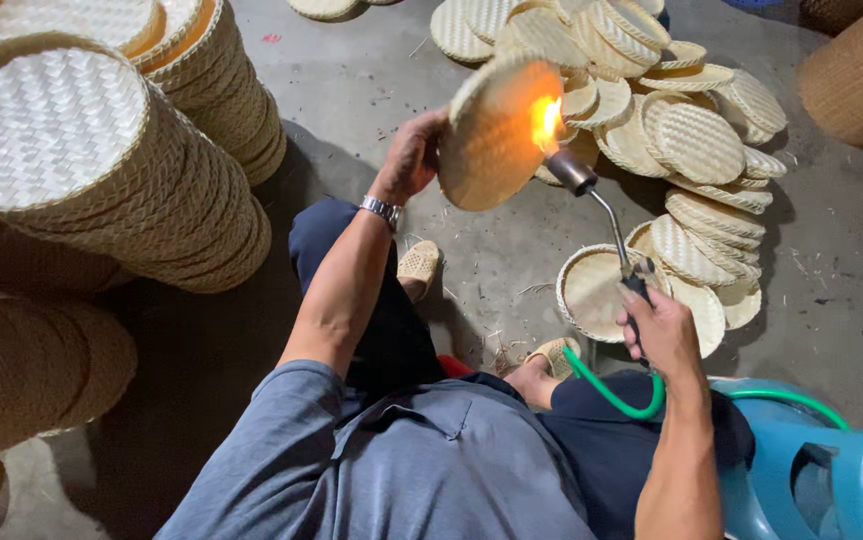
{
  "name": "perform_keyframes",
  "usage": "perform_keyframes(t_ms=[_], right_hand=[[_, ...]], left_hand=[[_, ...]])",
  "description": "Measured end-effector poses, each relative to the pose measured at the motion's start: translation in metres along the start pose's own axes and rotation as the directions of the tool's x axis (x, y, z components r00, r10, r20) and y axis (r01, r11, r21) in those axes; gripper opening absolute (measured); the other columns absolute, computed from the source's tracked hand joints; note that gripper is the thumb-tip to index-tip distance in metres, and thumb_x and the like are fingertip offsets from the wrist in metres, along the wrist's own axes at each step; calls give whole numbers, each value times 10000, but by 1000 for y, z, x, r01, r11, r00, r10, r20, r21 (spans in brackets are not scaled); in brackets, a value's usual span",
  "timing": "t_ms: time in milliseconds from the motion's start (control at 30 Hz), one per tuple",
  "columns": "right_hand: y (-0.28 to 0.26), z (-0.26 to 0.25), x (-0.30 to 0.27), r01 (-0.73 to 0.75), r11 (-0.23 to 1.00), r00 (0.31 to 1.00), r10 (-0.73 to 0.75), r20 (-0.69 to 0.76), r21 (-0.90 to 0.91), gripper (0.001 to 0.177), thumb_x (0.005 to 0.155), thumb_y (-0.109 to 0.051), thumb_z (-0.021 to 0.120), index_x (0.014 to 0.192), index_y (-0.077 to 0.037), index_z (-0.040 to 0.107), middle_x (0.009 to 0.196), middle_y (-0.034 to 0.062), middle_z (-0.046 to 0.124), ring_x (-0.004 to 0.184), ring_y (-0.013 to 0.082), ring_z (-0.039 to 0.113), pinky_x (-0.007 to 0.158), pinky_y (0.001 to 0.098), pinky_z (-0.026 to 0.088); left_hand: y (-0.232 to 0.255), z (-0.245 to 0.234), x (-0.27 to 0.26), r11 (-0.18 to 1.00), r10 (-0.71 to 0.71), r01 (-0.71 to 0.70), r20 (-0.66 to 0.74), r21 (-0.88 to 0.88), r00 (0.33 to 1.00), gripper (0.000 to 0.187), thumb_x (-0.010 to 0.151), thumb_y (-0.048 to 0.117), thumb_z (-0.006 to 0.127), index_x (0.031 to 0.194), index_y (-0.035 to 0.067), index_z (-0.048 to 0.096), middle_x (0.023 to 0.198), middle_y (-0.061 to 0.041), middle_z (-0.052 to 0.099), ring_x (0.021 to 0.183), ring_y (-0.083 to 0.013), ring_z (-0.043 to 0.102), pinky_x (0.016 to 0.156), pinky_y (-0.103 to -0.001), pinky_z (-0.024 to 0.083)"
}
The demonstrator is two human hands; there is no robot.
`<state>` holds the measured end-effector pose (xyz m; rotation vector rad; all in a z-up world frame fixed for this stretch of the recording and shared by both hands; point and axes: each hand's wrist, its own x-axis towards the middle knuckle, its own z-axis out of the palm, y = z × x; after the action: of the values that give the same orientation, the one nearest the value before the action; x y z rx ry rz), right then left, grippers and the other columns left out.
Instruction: The person sits on the floor and uses a handheld blowtorch to apply heat to the surface of round woven baskets. They pick up a basket from a stack, rotate it while applying the flame, and then place it back on the stack. The process is repeated for multiple baskets.
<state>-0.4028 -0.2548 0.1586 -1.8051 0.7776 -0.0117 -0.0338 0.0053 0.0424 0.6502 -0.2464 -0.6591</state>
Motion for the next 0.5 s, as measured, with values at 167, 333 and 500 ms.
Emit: perform_keyframes(t_ms=[167,333,500], right_hand=[[-38,13,1,154,988,987,-153,40,-18,264,1014,-290,602,1063,-42,681,729,8,606,517,59,509,414,242,414],[-38,29,-13,51,965,988,-11,155,-259,291,981,-306,635,982,-28,722,703,38,640,495,79,530,404,260,434],[-24,30,-8,48,980,995,-30,100,-191,264,977,-302,621,980,-58,722,682,23,624,495,69,512,403,255,420]], left_hand=[[-34,-5,9,995,-100,100,-47,4,994,232,1004,38,595,1205,-76,622,1001,-86,691,866,-160,648,784,-301,567],[-52,-27,11,999,35,-32,-117,31,993,328,937,20,584,1248,-75,629,993,-44,705,798,-105,614,700,-234,503],[-63,-42,24,996,51,-30,-281,78,958,422,1023,367,550,1169,-16,650,752,-30,643,571,-108,522,496,-255,409]])
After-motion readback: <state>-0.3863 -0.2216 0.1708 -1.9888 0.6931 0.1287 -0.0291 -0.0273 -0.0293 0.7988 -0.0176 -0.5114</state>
